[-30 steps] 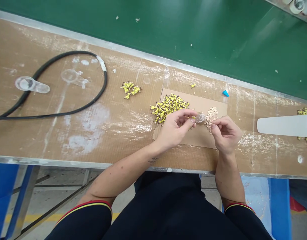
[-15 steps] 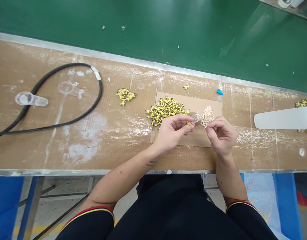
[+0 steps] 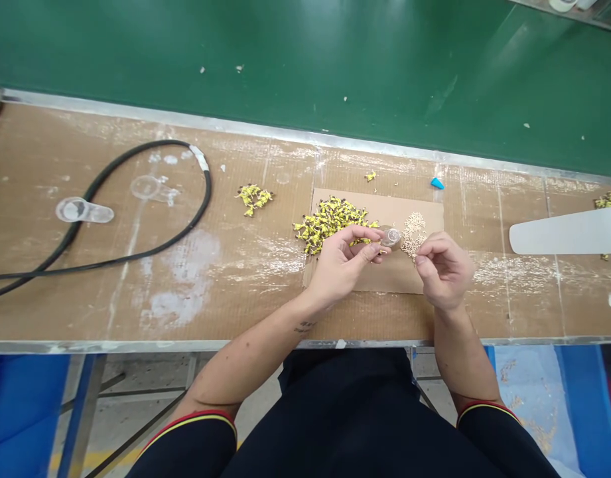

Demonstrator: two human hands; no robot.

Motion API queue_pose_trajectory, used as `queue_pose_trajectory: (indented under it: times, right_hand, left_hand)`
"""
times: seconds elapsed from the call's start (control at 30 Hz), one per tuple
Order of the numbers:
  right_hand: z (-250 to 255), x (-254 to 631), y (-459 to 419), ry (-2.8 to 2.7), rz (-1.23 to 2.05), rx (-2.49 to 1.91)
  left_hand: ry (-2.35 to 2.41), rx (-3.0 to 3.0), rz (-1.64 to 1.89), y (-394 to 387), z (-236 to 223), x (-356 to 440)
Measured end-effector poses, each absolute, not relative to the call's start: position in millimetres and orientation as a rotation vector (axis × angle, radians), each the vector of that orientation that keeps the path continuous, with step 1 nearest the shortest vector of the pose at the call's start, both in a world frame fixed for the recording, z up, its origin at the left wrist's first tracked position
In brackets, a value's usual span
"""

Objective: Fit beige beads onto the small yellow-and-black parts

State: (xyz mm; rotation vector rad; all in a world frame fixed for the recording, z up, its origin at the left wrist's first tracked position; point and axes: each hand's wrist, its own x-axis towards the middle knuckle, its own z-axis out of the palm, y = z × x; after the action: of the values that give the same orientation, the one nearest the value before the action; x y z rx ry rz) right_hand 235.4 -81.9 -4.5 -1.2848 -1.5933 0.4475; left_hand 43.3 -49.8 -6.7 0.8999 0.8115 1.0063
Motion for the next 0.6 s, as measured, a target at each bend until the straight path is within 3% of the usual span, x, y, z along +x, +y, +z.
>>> queue_pose_trajectory:
  times: [0.6]
  right_hand:
    - [-1.1, 231.6, -82.4, -1.624, 0.598, -1.126]
  left_hand:
    - [0.744, 0.680, 1.010, -49.8, -10.4, 45.4]
